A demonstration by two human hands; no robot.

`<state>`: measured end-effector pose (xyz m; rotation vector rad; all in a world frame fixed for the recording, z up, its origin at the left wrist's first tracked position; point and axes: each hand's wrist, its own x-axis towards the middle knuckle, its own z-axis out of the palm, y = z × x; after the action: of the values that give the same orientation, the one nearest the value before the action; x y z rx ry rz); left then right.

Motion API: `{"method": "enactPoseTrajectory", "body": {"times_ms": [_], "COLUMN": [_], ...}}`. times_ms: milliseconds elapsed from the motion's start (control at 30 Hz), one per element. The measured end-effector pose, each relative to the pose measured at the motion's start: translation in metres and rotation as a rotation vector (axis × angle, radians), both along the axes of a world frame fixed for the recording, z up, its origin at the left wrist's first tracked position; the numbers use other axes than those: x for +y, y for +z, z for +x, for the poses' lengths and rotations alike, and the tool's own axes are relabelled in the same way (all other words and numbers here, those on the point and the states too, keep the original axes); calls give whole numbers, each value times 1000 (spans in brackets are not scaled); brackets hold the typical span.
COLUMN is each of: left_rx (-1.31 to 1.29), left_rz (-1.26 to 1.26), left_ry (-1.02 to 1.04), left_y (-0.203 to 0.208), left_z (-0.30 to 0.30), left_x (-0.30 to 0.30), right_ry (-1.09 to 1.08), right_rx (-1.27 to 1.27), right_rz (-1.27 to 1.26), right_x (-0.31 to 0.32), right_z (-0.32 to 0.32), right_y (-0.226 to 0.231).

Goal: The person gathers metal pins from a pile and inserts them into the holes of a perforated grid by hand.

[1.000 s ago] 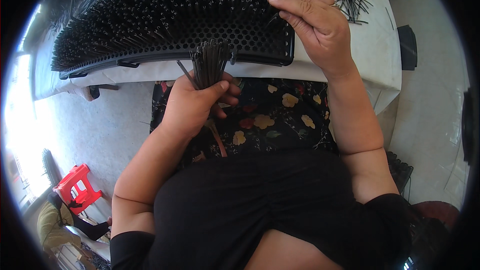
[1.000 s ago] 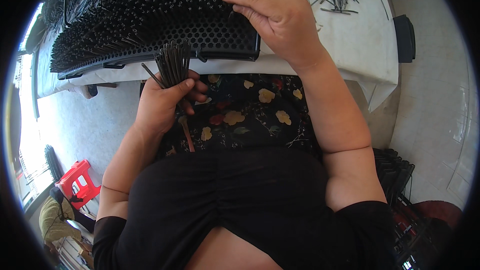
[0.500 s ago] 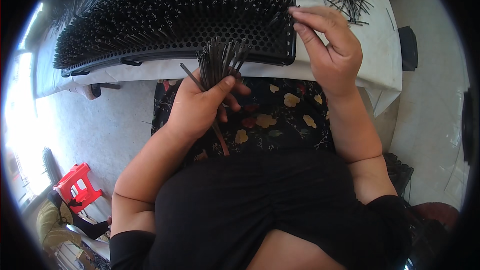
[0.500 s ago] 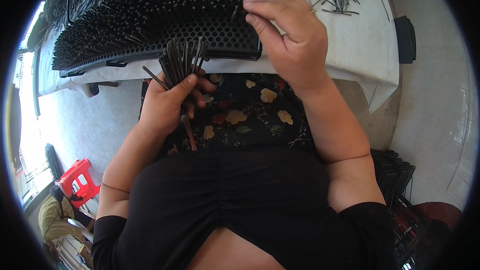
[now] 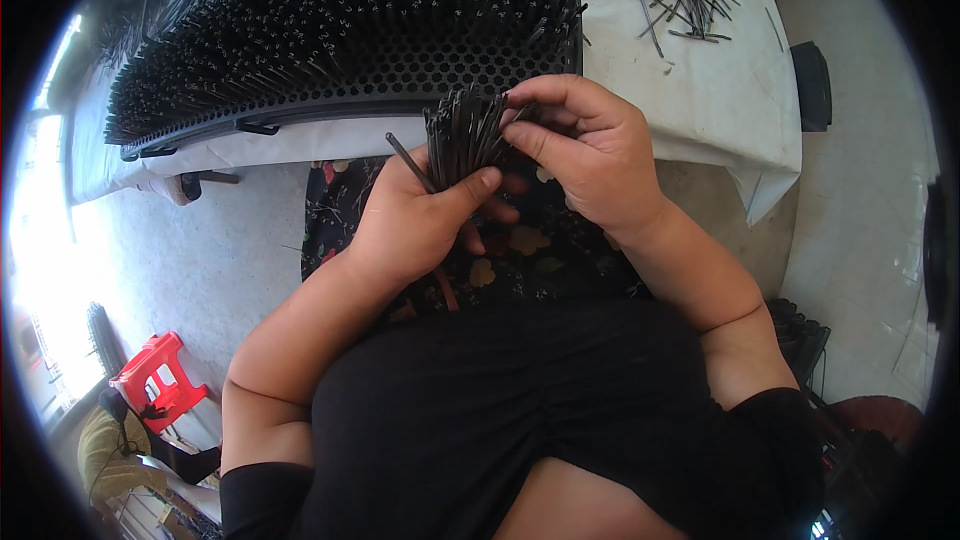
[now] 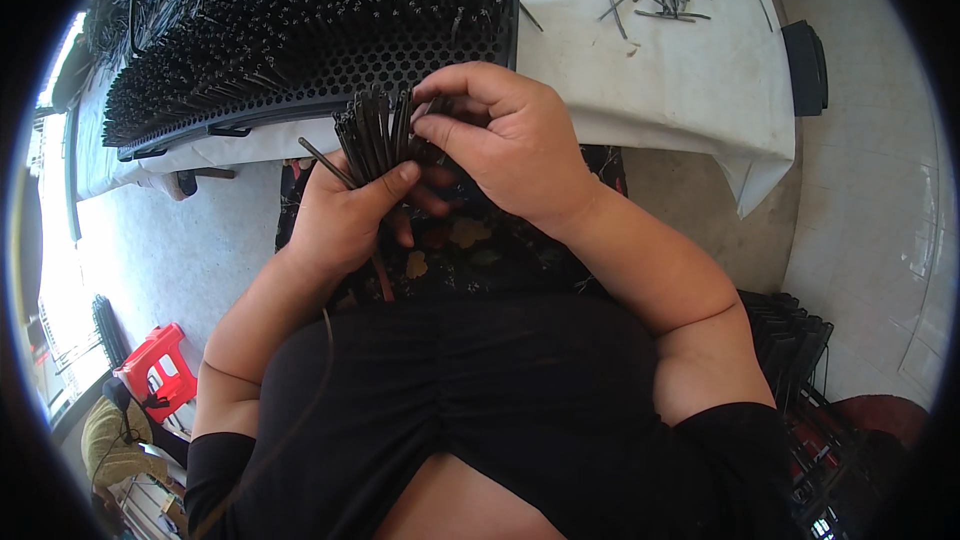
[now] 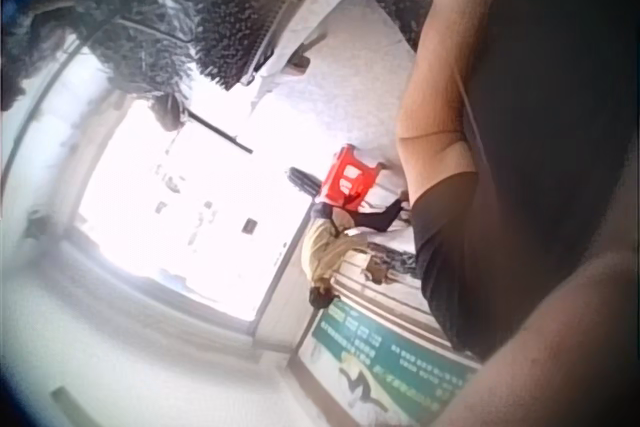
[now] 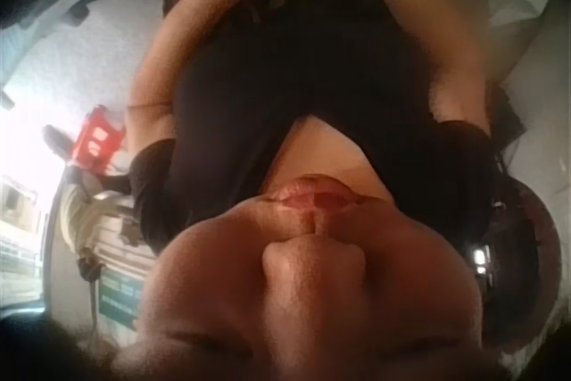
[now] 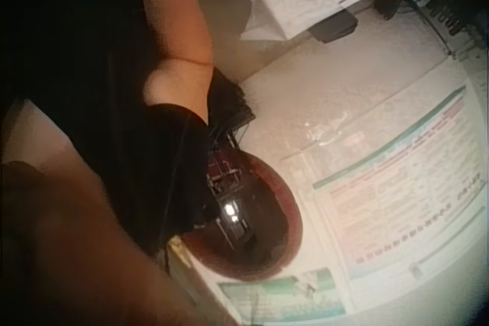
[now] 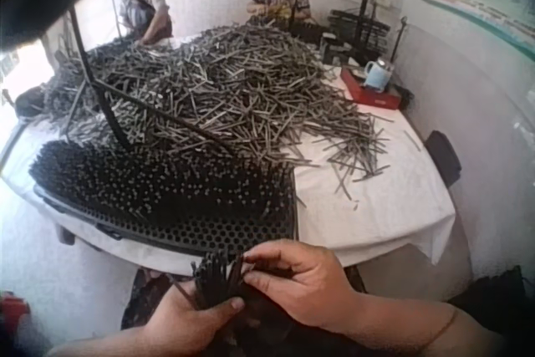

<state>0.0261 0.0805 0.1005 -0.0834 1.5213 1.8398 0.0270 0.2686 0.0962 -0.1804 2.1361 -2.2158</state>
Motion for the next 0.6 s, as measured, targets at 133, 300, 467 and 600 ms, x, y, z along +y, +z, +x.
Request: {"method": "enactPoseTrajectory", "body": {"times_ms": [133,300,467,600], "left_rx": [-2,-153,-246,-257], "left_rz": [-56,-19,24,77], "left_ry": [47,111,194,175], "left_y": [1,-9,-8,-9], "left_z": [-3,-15,-16,-16], "left_x": [-4,-12,-13,-16], "right_ry": [-128,-419,-393,-315], "right_rx": [-37,403,447,539], "right_rz": [-206,-38,109,176], "right_x": [19,61,61,64], "right_z": [-3,-24,-27,-30], "right_y": [4,1,-8,-5]}}
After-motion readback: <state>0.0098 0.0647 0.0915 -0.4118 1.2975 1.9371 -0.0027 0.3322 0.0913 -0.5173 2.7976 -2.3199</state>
